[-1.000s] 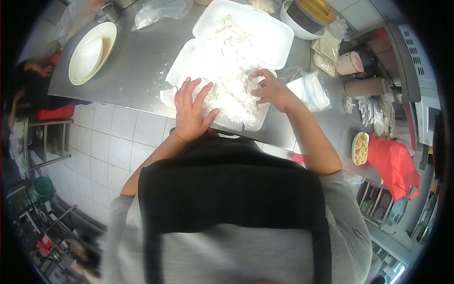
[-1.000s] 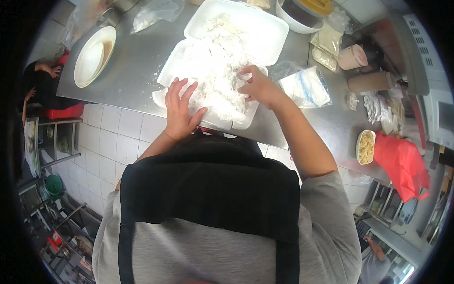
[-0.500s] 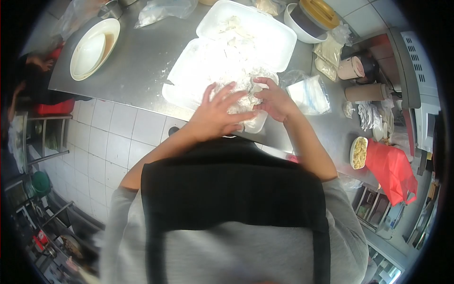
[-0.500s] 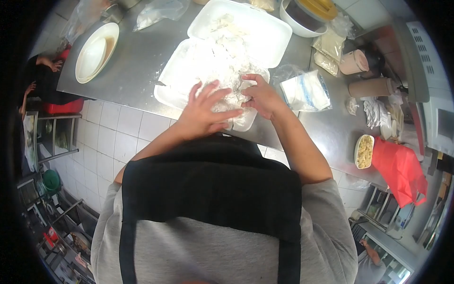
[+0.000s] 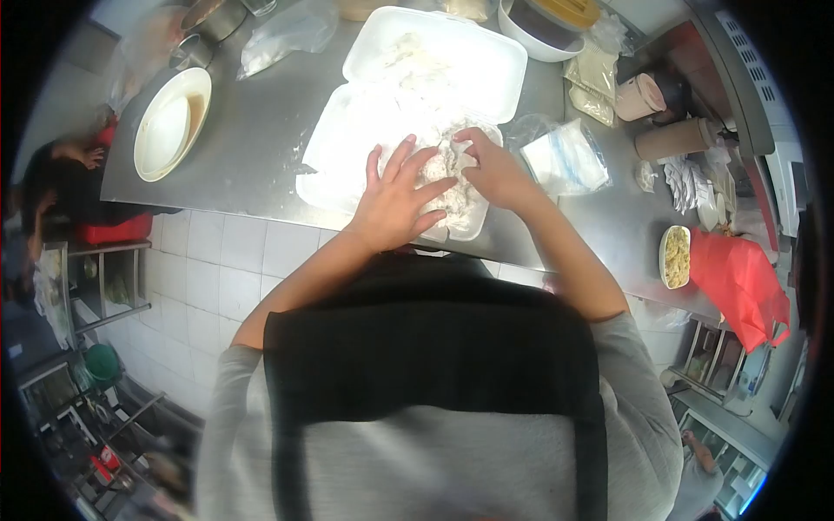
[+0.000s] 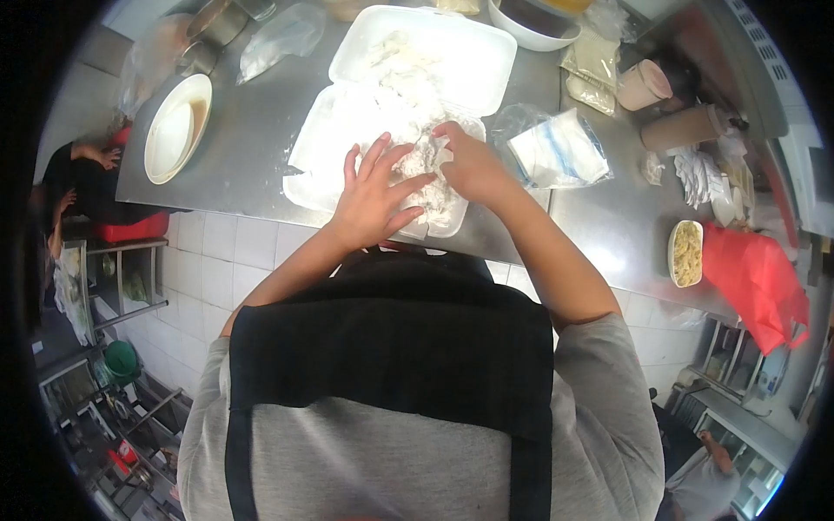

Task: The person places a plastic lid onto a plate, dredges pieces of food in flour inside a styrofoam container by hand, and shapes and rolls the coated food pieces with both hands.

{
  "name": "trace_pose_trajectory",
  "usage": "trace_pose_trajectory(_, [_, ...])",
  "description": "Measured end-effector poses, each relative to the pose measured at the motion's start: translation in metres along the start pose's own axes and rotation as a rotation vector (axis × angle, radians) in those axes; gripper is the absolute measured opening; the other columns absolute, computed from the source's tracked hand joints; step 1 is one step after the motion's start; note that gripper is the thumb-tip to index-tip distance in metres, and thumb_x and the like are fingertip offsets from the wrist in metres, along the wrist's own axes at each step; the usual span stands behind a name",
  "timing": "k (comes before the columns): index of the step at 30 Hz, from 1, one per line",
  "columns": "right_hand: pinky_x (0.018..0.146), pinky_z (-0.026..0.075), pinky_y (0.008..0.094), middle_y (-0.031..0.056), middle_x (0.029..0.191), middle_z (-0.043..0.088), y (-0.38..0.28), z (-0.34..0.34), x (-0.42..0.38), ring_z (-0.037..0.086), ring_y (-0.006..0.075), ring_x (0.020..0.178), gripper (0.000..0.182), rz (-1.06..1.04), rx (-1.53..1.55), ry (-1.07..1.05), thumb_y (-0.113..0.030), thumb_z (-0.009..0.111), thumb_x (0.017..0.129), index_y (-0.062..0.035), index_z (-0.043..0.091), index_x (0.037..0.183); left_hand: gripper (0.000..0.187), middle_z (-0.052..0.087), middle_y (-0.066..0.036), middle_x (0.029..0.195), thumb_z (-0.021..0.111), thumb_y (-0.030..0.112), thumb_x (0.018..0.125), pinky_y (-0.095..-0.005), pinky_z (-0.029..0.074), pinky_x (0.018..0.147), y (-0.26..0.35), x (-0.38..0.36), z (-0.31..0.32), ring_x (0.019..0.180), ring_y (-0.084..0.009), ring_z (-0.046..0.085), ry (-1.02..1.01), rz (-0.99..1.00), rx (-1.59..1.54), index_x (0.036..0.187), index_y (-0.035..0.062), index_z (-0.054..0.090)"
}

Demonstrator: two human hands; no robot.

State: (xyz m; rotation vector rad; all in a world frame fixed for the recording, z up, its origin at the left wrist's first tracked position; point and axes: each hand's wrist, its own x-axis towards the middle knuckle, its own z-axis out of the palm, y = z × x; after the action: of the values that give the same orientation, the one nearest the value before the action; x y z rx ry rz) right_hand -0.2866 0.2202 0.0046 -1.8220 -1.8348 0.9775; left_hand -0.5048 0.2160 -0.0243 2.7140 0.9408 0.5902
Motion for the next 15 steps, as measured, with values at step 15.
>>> trace_pose_trajectory(15, [0.093,0.035,0.0479,0.0103,0.123,0.051,0.014,0.031,-0.051,0.046,0.0332,0.116,0.05,-0.367,-0.394,0.474,-0.028,0.082,0.068,-0.0146,0.061,0.111,0.03,0.045,-0.005,0.14,0.076,0.034,0.076,-0.0634,0.015,0.109,-0.011,0.01,0.004,0.141,-0.0353,0.026,0.085,0.063,0.005,0.105,0.0267,0.072])
